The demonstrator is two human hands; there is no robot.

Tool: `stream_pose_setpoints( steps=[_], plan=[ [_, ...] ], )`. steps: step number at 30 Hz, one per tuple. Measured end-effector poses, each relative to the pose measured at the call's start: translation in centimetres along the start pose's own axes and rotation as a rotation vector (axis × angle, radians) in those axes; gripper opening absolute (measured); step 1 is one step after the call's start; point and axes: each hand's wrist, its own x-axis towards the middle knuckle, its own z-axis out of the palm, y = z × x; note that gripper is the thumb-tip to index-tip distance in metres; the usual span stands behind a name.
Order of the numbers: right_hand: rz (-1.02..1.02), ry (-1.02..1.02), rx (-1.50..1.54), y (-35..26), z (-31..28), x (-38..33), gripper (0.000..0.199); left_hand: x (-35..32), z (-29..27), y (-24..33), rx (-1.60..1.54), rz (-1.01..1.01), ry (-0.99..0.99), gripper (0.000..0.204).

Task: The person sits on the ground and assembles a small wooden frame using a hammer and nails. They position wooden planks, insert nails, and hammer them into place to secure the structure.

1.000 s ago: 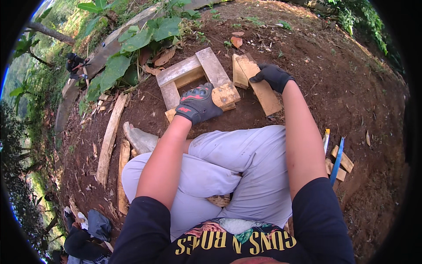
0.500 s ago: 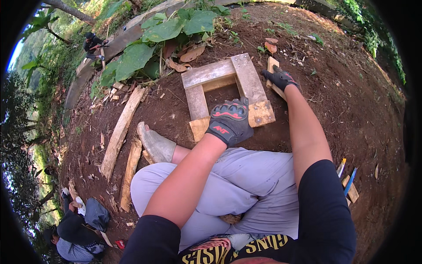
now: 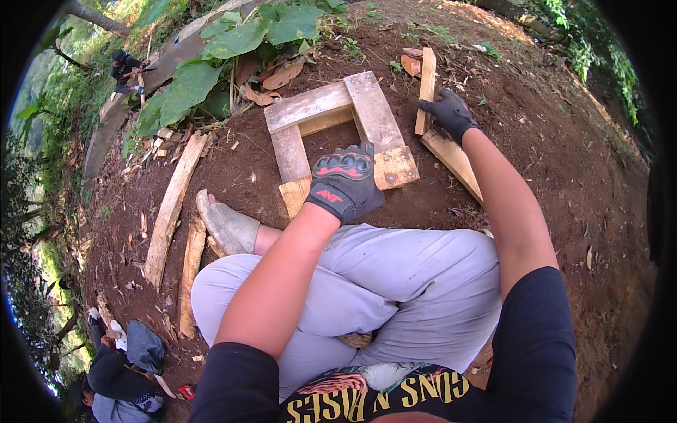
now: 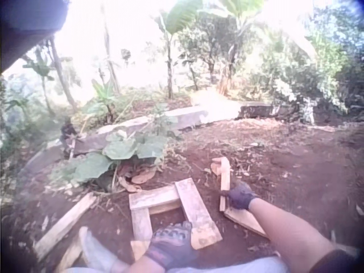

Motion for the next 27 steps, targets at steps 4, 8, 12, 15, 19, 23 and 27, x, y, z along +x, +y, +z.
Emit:
stream_pose_setpoints(
  steps=[4,8,12,15,19,23,27],
  plan=[
    [-0.221,-0.073,-0.106,3.1,-2.2,-5.4,0.048,-0.2,-0.8,0.5,-0.026,-0.047,-0.084,0.065],
    [-0.421,-0.017,-0.459,3.4,1.5,-8.1,0.043,-0.1,-0.7,0.6,0.000,-0.059,-0.041,0.062],
    [-0.417,-0.021,-0.651,-6.9,-0.6,-3.7,0.057,-1.0,1.0,-0.9,-0.003,-0.025,0.104,0.055],
    [-0.380,0.024,-0.388,3.3,3.5,7.9,0.059,0.2,0.7,0.9,0.014,0.051,0.050,0.054],
    [-0.142,-0.136,-0.378,1.1,8.4,9.4,0.058,-0.9,0.9,0.5,-0.019,-0.048,0.012,0.052],
    [-0.230,0.002,-0.344,1.1,8.6,9.8,0.052,-0.5,0.8,0.0,-0.036,-0.048,0.095,0.054],
    [-0.261,0.149,-0.429,0.7,8.8,14.4,0.043,-0.3,0.8,0.0,-0.051,-0.048,0.083,0.056]
  ],
)
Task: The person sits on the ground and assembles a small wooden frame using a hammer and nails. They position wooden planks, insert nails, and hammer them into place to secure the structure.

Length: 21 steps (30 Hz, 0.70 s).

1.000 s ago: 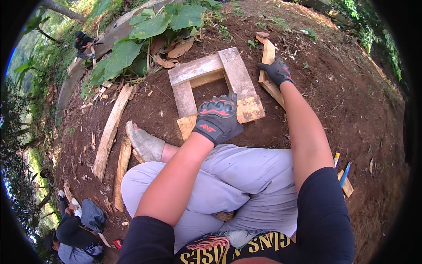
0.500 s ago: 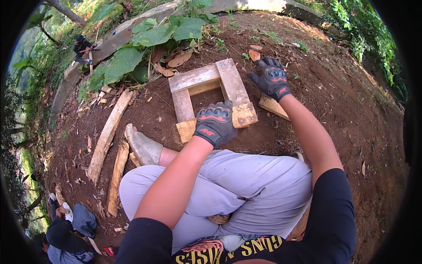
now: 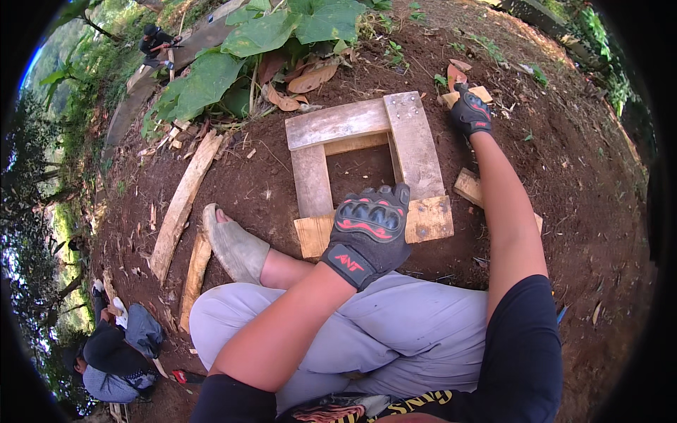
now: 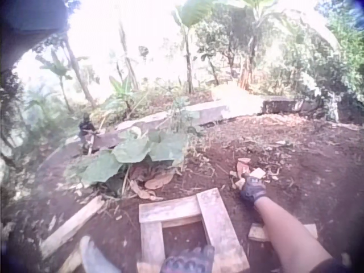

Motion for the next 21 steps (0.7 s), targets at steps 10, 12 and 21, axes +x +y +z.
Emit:
stream_pose_setpoints(
  steps=[10,12,21],
  plan=[
    [-0.243,-0.029,-0.246,5.2,1.0,3.0,0.052,0.5,0.2,0.1,-0.013,0.022,-0.011,0.057],
    [-0.189,-0.057,-0.119,4.8,-2.4,1.4,0.056,0.6,0.0,0.0,-0.022,0.018,-0.012,0.057],
    [-0.321,0.015,0.269,4.5,-23.3,-13.2,0.088,0.9,-0.4,0.1,0.001,-0.003,-0.160,0.062]
  ],
)
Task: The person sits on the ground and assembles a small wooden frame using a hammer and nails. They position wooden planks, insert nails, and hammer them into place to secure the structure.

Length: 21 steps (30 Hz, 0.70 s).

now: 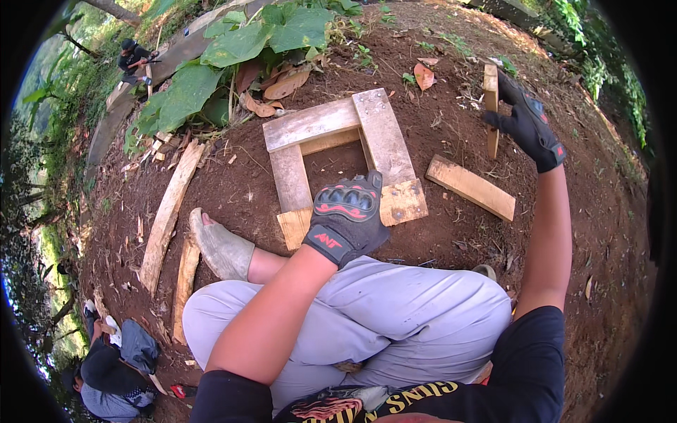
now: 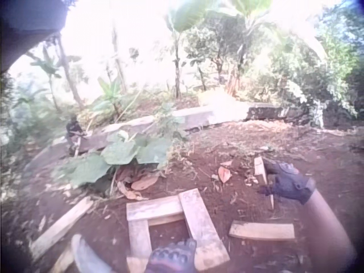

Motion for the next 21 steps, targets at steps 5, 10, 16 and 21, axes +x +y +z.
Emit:
stream_pose_setpoints(
  steps=[5,10,16,21],
  plan=[
    [0.054,-0.210,-0.450,-1.3,10.0,-9.1,0.084,-0.2,-0.6,0.5,0.028,0.023,0.039,0.061],
    [0.121,-0.281,-0.439,-2.5,11.1,-8.8,0.085,-0.7,-0.9,0.2,0.034,0.002,0.025,0.061],
    [0.117,-0.270,-0.423,-0.9,10.9,-13.1,0.090,-0.4,-1.9,3.3,0.084,-0.086,-0.147,0.078],
    [0.266,0.110,-0.356,-0.8,3.5,-23.1,0.090,-0.9,-1.5,2.9,0.057,-0.017,-0.068,0.090]
  ],
)
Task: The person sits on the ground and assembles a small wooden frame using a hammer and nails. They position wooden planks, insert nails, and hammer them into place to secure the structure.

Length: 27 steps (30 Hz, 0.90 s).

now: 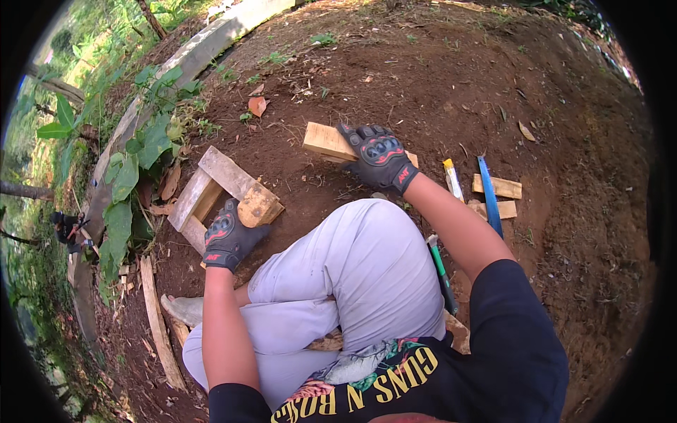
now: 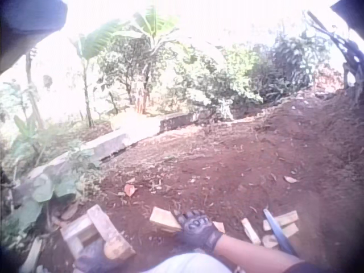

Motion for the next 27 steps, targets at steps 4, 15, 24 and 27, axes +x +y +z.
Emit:
stream_pose_setpoints(
  steps=[4,15,24,27],
  plan=[
    [0.381,0.261,-0.094,5.7,-7.9,-15.1,0.086,-2.8,-0.8,-1.4,0.190,-0.146,0.001,0.105],
    [1.024,0.071,-0.163,5.5,5.8,-44.4,0.097,-7.9,-0.5,-4.3,0.164,-0.259,0.110,0.093],
    [1.123,0.137,0.037,5.9,4.7,-43.9,0.096,-7.2,-2.8,0.1,-0.216,-0.485,0.329,0.095],
    [1.108,0.105,0.038,5.0,4.8,-43.4,0.095,-7.8,-2.3,1.3,-0.346,-0.671,0.496,0.092]
  ],
)
